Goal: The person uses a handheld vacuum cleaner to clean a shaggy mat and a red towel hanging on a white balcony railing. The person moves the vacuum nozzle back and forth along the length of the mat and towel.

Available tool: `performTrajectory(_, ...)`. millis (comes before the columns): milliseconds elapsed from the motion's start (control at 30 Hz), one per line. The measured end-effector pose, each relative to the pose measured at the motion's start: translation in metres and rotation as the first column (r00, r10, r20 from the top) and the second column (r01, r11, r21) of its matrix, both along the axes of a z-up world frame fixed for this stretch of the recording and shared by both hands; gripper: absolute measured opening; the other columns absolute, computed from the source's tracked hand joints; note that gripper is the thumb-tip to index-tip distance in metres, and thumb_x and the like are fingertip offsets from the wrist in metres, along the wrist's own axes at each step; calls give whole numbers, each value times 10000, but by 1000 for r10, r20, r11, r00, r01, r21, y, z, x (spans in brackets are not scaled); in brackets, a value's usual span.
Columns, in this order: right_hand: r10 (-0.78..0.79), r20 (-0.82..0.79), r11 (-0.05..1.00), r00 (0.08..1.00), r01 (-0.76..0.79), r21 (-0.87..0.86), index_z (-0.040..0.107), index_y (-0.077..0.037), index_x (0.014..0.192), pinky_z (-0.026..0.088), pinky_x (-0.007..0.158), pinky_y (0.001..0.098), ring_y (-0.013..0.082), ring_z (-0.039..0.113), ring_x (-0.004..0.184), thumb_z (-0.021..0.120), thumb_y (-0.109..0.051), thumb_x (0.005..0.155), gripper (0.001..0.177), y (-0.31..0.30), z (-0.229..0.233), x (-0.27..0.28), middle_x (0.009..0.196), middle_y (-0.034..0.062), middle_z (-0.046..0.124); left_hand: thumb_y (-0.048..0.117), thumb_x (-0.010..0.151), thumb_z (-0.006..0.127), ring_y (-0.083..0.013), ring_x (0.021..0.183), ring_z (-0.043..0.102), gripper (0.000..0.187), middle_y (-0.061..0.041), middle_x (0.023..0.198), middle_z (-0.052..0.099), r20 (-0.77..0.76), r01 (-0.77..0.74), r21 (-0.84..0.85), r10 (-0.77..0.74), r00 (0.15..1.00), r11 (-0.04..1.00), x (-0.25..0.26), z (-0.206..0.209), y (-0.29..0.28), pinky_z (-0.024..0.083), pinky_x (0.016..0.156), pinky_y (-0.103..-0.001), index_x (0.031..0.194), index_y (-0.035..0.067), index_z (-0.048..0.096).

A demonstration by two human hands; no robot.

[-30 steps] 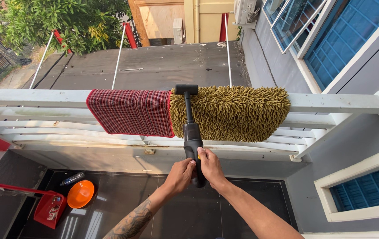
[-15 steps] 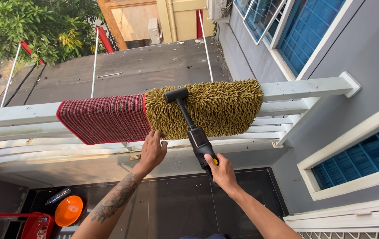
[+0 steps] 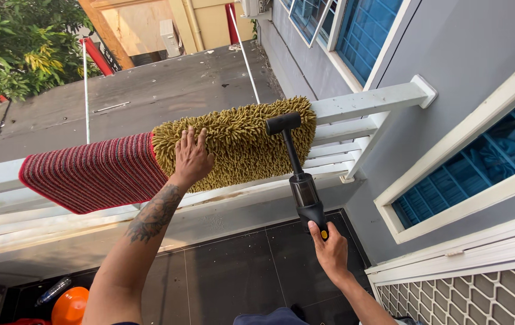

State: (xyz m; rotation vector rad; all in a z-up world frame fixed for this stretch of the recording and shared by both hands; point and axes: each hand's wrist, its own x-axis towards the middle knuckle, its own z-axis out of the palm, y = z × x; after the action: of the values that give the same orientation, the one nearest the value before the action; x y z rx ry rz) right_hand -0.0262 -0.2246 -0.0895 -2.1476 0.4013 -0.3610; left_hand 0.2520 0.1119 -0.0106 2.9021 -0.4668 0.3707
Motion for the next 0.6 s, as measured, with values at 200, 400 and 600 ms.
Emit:
performTrajectory(200,-84,38,996,996,85,-21,526,-52,674,482,455,333,184,614,407,619,-575,922,586,-17,-36,7,465,57,561,594,953,492,-445,1550,-56,902,-234,1688,-40,-222,-98,77,113,969,992,40,7,-14,28,1192,-664,1654,228,57)
performTrajectory(400,-78,30,996,997,77,48,534,-60,676,485,436,342,190,622,418,611,-568,926,571,-16,-62,13,483,62,575,743,946,301,-396,1559,-112,873,-167,1705,-105,-342,-144,190,203,918,971,59,-15,-7,-52,1176,-705,1643,315,-7)
performTrajectory(600,-77,-26,994,997,78,80,532,-46,700,477,438,353,196,620,412,606,-541,943,557,-9,-71,17,479,72,568,750,947,298,-402,1553,-137,881,-167,1700,-132,-347,-145,181,201,916,973,62,-20,-5,-70,1167,-705,1642,310,-18)
